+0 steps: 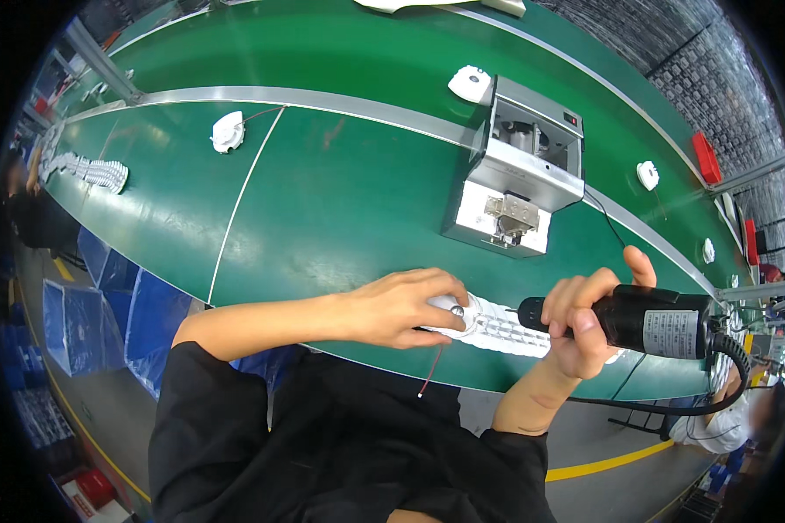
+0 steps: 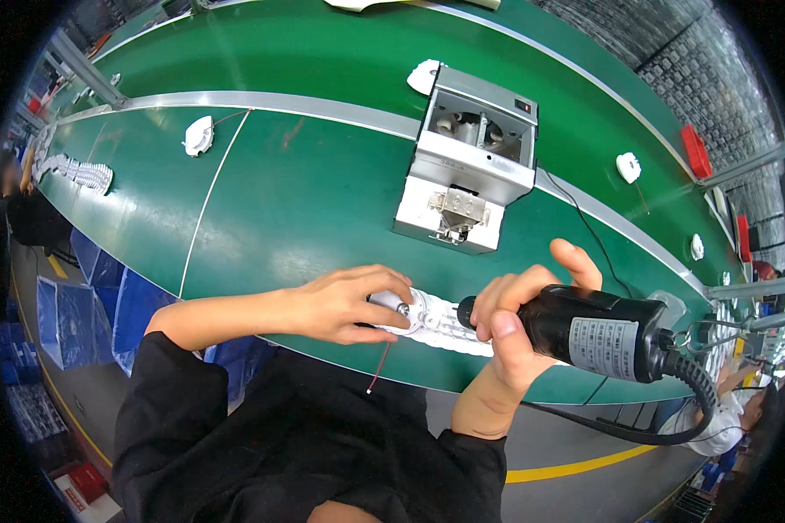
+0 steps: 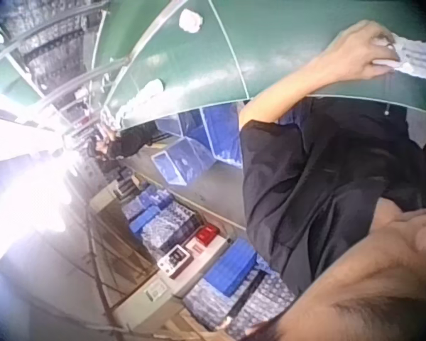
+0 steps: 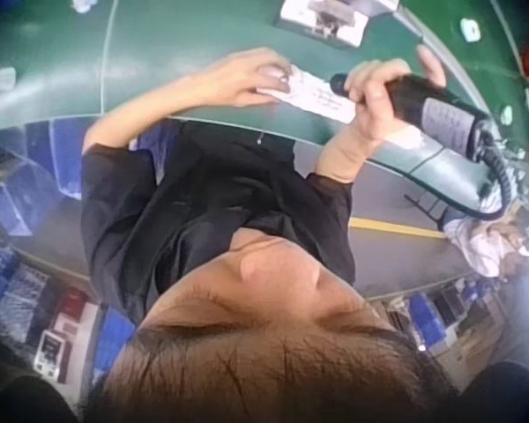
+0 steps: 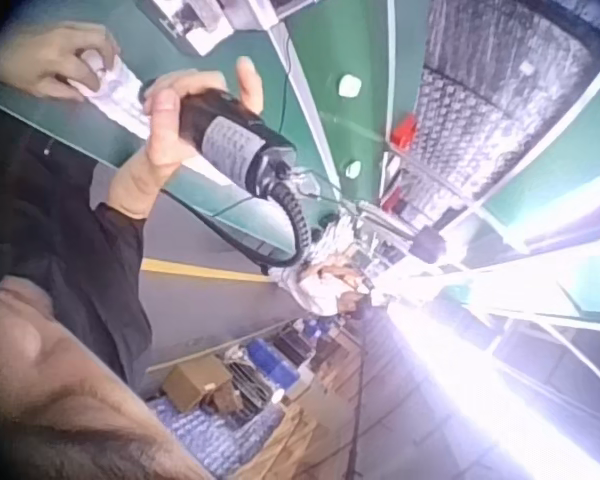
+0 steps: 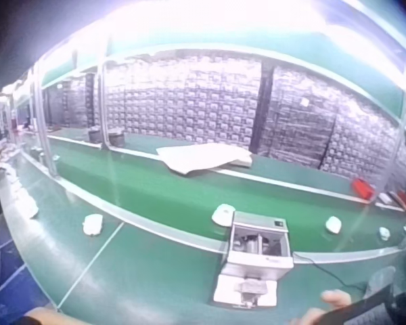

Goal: Manually assemble and screw components of LED lighting strips on an assembly line.

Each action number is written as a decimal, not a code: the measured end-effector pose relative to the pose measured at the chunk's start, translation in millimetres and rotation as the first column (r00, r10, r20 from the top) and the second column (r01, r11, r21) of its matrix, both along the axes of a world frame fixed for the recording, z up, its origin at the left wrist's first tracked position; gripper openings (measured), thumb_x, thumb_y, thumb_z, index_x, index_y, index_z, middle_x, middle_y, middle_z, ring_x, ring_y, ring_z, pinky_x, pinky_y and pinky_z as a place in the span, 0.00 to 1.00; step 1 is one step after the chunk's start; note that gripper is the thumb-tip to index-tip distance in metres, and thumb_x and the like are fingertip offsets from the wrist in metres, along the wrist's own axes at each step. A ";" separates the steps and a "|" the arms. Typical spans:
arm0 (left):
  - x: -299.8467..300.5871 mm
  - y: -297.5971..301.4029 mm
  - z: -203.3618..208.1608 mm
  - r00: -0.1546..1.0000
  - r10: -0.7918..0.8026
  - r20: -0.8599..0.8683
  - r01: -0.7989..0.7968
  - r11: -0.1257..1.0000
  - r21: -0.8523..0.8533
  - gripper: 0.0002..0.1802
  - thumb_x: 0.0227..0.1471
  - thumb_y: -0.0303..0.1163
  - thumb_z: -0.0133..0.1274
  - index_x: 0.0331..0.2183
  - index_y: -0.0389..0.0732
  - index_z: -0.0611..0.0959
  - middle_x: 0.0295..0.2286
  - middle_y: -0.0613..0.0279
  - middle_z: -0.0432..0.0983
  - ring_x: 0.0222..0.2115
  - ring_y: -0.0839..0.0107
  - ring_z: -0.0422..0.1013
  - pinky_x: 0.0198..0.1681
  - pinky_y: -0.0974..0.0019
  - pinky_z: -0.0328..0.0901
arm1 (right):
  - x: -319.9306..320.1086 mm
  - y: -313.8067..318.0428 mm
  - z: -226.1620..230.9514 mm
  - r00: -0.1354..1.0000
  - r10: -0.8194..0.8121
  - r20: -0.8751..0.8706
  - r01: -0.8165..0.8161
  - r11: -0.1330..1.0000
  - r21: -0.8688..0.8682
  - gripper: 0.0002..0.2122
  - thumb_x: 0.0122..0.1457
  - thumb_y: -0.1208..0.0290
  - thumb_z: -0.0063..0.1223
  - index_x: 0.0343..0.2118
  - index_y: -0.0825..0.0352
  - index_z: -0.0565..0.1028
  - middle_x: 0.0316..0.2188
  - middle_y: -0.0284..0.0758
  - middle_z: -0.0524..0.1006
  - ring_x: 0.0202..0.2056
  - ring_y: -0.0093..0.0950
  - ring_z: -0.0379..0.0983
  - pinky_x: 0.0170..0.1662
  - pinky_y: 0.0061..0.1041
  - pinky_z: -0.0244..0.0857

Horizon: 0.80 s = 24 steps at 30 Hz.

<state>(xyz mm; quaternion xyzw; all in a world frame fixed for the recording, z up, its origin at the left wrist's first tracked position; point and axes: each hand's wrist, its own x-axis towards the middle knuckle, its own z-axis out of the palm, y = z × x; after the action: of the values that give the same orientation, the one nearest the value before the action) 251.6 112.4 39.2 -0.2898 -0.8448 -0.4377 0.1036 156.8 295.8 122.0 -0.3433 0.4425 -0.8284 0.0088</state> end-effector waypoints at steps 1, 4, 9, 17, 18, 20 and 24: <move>-1.2 3.1 -0.2 1.000 0.001 -0.020 -0.001 1.000 -0.001 0.13 0.40 0.30 0.62 0.34 0.44 0.82 0.39 0.59 0.69 0.44 0.57 0.68 0.44 0.59 0.67 | 0.1 1.0 0.5 1.000 0.003 -0.011 -0.003 1.000 0.009 0.31 0.46 0.81 0.52 0.55 0.72 0.54 0.15 0.33 0.65 0.11 0.22 0.59 0.16 0.22 0.58; -4.4 9.5 -0.6 0.999 -0.004 -0.041 0.003 1.000 -0.005 0.13 0.40 0.30 0.62 0.34 0.44 0.82 0.39 0.59 0.70 0.45 0.57 0.68 0.44 0.58 0.66 | -0.7 3.4 1.9 1.000 0.007 -0.016 -0.007 1.000 0.020 0.31 0.47 0.81 0.53 0.55 0.71 0.53 0.15 0.33 0.65 0.11 0.22 0.59 0.16 0.22 0.59; -7.5 11.7 0.4 0.998 0.005 -0.058 -0.009 0.997 -0.083 0.15 0.38 0.31 0.62 0.34 0.45 0.82 0.41 0.60 0.70 0.45 0.60 0.66 0.44 0.59 0.65 | -4.0 5.4 0.7 0.999 0.021 -0.027 -0.020 0.999 0.040 0.31 0.47 0.80 0.53 0.55 0.71 0.53 0.14 0.32 0.64 0.11 0.21 0.59 0.16 0.22 0.59; -9.4 5.8 0.4 0.998 -0.037 -0.040 0.033 0.994 -0.107 0.16 0.36 0.29 0.61 0.35 0.46 0.82 0.41 0.60 0.69 0.45 0.58 0.66 0.44 0.58 0.65 | -6.6 -6.4 8.7 0.999 -0.030 -0.030 0.030 1.000 0.007 0.30 0.48 0.80 0.51 0.55 0.68 0.54 0.15 0.32 0.63 0.12 0.21 0.59 0.17 0.22 0.58; -9.5 6.9 0.6 0.998 -0.026 -0.060 0.018 0.992 -0.128 0.16 0.37 0.29 0.61 0.34 0.46 0.81 0.40 0.60 0.69 0.45 0.58 0.66 0.44 0.57 0.65 | -8.2 -10.6 10.5 0.999 -0.042 -0.032 0.042 0.999 0.010 0.30 0.48 0.80 0.51 0.55 0.68 0.54 0.15 0.32 0.63 0.12 0.21 0.59 0.17 0.22 0.58; -8.4 11.5 -1.4 0.996 -0.031 -0.084 0.018 0.989 -0.148 0.15 0.37 0.29 0.61 0.34 0.47 0.81 0.40 0.60 0.68 0.45 0.57 0.66 0.44 0.56 0.65 | -13.0 -20.0 16.9 0.999 -0.049 -0.023 0.048 0.999 -0.025 0.29 0.48 0.80 0.51 0.55 0.67 0.55 0.16 0.32 0.64 0.12 0.21 0.60 0.18 0.22 0.59; -8.3 17.7 -11.3 0.996 0.019 -0.089 -0.029 0.992 -0.122 0.13 0.38 0.29 0.60 0.32 0.47 0.78 0.41 0.59 0.67 0.46 0.57 0.65 0.45 0.55 0.65 | -33.5 -37.3 22.4 0.992 -0.088 -0.085 0.087 0.996 -0.016 0.28 0.50 0.79 0.51 0.54 0.70 0.55 0.16 0.32 0.66 0.13 0.22 0.62 0.19 0.24 0.62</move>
<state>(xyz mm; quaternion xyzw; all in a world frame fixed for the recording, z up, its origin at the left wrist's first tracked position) 243.3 130.2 27.8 -0.3043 -0.8684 -0.3702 0.1276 123.3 258.4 144.4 -0.3589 0.4519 -0.8152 -0.0486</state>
